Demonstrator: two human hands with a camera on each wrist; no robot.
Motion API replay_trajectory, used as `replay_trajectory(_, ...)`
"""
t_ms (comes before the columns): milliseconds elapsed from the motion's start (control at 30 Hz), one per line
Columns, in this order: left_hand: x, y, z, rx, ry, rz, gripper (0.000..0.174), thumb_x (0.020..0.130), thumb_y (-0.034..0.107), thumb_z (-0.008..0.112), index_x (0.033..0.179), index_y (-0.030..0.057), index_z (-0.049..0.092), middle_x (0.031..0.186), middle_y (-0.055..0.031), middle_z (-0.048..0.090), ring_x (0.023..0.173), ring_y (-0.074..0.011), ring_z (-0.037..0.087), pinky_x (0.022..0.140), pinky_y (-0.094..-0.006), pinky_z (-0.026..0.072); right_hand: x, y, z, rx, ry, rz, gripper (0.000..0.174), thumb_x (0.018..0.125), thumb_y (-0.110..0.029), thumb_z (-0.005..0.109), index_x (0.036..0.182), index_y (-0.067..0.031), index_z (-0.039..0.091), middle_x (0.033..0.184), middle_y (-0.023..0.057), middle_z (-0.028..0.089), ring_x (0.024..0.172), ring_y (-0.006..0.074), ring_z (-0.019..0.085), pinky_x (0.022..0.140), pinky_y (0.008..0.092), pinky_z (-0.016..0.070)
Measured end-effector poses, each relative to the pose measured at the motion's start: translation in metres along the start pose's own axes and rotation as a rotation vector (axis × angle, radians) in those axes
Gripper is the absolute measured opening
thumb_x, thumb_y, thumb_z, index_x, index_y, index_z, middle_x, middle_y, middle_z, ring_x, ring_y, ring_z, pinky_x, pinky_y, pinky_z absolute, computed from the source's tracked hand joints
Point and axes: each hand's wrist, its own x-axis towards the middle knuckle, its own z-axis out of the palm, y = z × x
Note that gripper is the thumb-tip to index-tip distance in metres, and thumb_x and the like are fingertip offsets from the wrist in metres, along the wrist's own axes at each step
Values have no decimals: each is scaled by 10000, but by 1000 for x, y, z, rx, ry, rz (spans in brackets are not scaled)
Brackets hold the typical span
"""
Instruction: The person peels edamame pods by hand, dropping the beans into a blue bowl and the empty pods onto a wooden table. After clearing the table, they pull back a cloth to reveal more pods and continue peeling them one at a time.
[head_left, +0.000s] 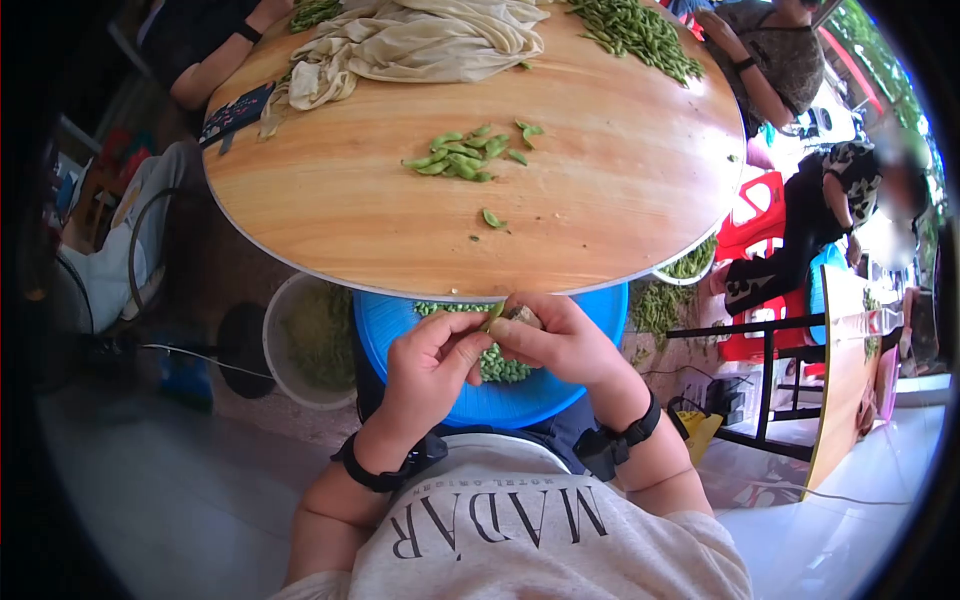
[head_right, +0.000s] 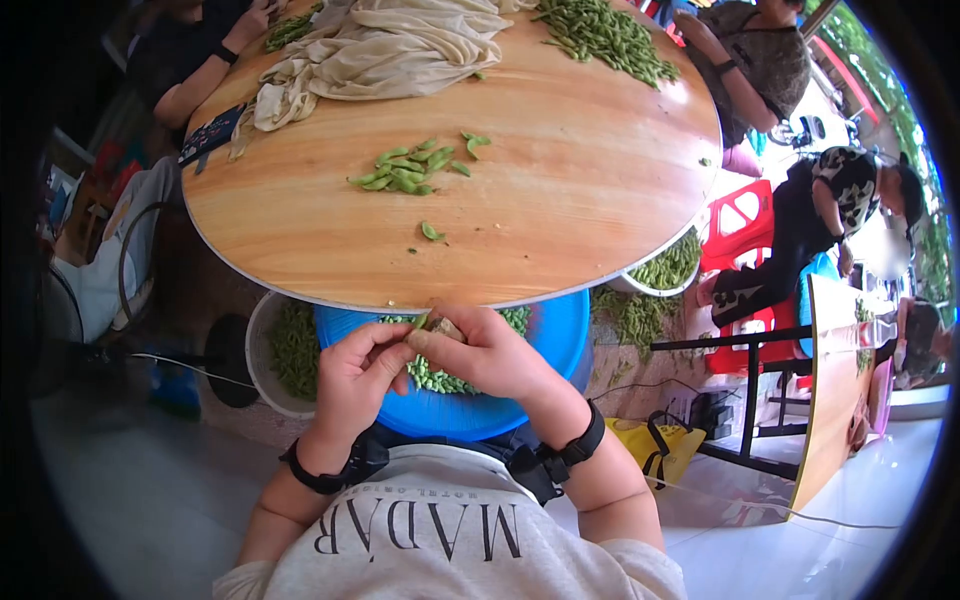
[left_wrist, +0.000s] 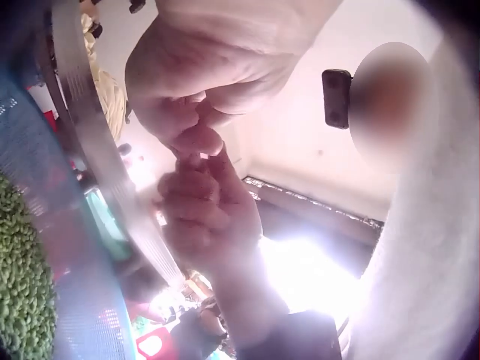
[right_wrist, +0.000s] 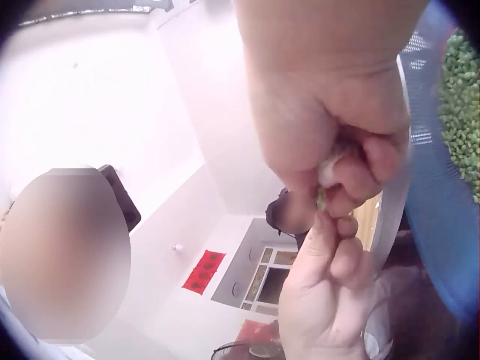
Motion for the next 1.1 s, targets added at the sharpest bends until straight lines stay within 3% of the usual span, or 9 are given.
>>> replay_trajectory(67, 0, 1, -2, 63, -35, 13, 132, 829, -15, 578, 960, -32, 590, 713, -48, 596, 531, -69, 522, 467, -192, 415, -6, 4, -11, 216, -133, 39, 338, 928, -323, 468, 885, 0, 560, 608, -15, 460, 489, 41, 360, 434, 195, 284)
replay_trajectory(100, 0, 0, -1, 18, -31, 8, 119, 816, -23, 593, 934, -38, 596, 738, -46, 597, 524, -68, 518, 460, -191, 412, -10, 8, -11, 167, -43, 58, 423, 942, -402, 388, 898, -17, 559, 593, -22, 429, 465, 36, 304, 420, 183, 232)
replay_trajectory(500, -2, 4, 15, 560, -10, 425, 152, 718, -40, 682, 853, -27, 611, 685, -57, 560, 551, -67, 518, 470, -196, 408, -23, 12, -10, 206, 9, 90, 352, 952, -363, 388, 836, -50, 501, 597, -29, 419, 492, 35, 323, 428, 179, 240)
replay_trajectory(700, -2, -1, 18, 513, 29, 332, 95, 775, -29, 631, 866, -27, 603, 691, -44, 570, 529, -76, 528, 470, -196, 422, -19, 22, -5, 200, 95, -4, 298, 950, -292, 423, 798, -46, 492, 573, -35, 411, 505, 38, 333, 435, 188, 253)
replay_trajectory(800, -4, -11, 22, 187, 14, 52, 70, 829, 12, 584, 890, -21, 587, 683, -34, 572, 505, -74, 520, 441, -185, 398, -18, 23, -1, 128, 159, -59, 272, 942, -245, 451, 774, -36, 493, 570, -35, 414, 503, 47, 351, 444, 200, 284)
replay_trajectory(933, -1, -17, 27, -66, 11, -139, 90, 875, 78, 537, 898, -3, 570, 664, -24, 558, 487, -59, 484, 423, -181, 362, -16, 31, 2, -175, 282, -201, 255, 919, -193, 495, 741, -11, 492, 555, -1, 454, 511, 70, 407, 458, 245, 349)
replay_trajectory(1100, 5, -30, 27, -251, -2, -278, 117, 901, 127, 491, 861, 23, 528, 633, 6, 485, 487, -35, 399, 421, -189, 313, -17, 35, 2, -465, 355, -252, 225, 881, -175, 543, 747, 0, 498, 584, 135, 528, 503, 221, 508, 465, 316, 398)
